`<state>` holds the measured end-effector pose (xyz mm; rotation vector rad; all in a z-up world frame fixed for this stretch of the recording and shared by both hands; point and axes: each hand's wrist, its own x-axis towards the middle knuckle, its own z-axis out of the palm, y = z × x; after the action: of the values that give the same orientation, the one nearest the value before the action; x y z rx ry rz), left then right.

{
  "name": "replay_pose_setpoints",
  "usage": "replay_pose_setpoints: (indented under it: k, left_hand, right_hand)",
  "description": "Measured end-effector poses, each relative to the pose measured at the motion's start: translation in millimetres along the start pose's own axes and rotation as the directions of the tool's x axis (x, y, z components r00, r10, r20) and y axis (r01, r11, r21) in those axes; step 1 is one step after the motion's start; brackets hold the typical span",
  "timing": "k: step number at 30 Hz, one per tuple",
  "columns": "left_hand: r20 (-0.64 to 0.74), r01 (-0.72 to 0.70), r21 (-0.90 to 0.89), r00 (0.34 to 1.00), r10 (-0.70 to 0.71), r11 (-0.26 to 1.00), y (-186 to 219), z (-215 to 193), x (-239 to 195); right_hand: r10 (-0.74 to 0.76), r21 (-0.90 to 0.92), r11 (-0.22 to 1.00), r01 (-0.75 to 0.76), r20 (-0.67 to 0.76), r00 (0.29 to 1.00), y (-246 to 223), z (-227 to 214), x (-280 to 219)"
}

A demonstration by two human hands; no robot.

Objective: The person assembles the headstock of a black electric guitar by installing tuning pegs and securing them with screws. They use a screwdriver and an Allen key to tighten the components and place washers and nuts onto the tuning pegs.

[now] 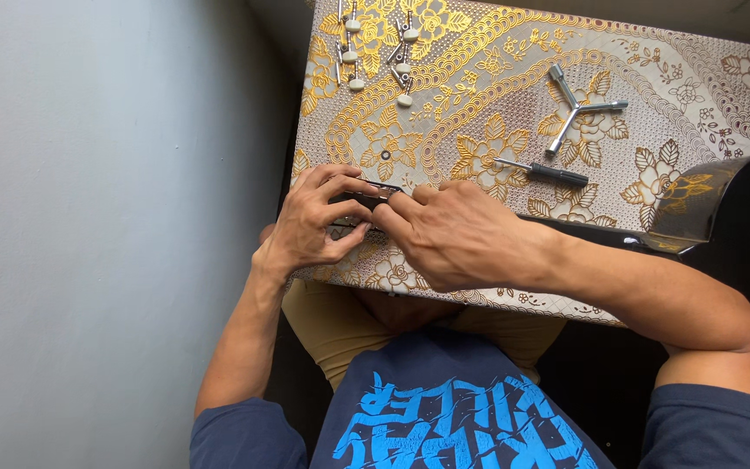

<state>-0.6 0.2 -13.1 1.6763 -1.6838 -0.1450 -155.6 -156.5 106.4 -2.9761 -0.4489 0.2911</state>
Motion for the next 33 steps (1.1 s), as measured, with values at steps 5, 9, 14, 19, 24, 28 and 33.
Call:
replay_pose_setpoints:
  k: [5, 9, 14, 19, 24, 28, 33]
  left_hand:
    - [-0.03, -0.013, -0.017, 0.999, 0.012, 1.0, 4, -2, 3]
    - [-0.073, -0.021, -0.009, 0.997, 0.021, 1.0, 0, 2, -1]
    - [-0.176, -0.013, -0.057, 0.984, 0.003, 0.998, 0, 7, -4]
    - [-0.263, 0.018, -0.055, 0.964, -0.032, 0.998, 0, 11, -10]
    - [-0.391, 0.051, -0.12, 0.915, -0.095, 0.992, 1, 20, -9]
    - [-0.432, 0.109, -0.271, 0.874, -0.222, 0.956, 4, 20, -13]
    - [-0.284, 0.244, -0.547, 0.846, -0.451, 0.801, -1, 16, -19]
  right_hand:
    - [-0.01, -0.046, 0.999, 0.009, -0.029, 1.0, 3, 12, 2]
    - [0.042, -0.143, 0.988, -0.051, -0.063, 0.997, 3, 21, -2]
    - [0.022, -0.067, 0.997, -0.034, -0.167, 0.986, 0, 21, -2]
    - [-0.053, 0.178, 0.98, 0.094, -0.219, 0.974, 6, 37, 2]
    - [-0.082, 0.217, 0.964, 0.154, -0.31, 0.947, 17, 26, 4]
    - [-0.074, 0.152, 0.974, 0.169, -0.491, 0.868, 25, 12, 14]
    - [-0.092, 0.074, 0.983, 0.166, -0.584, 0.806, 33, 12, 34]
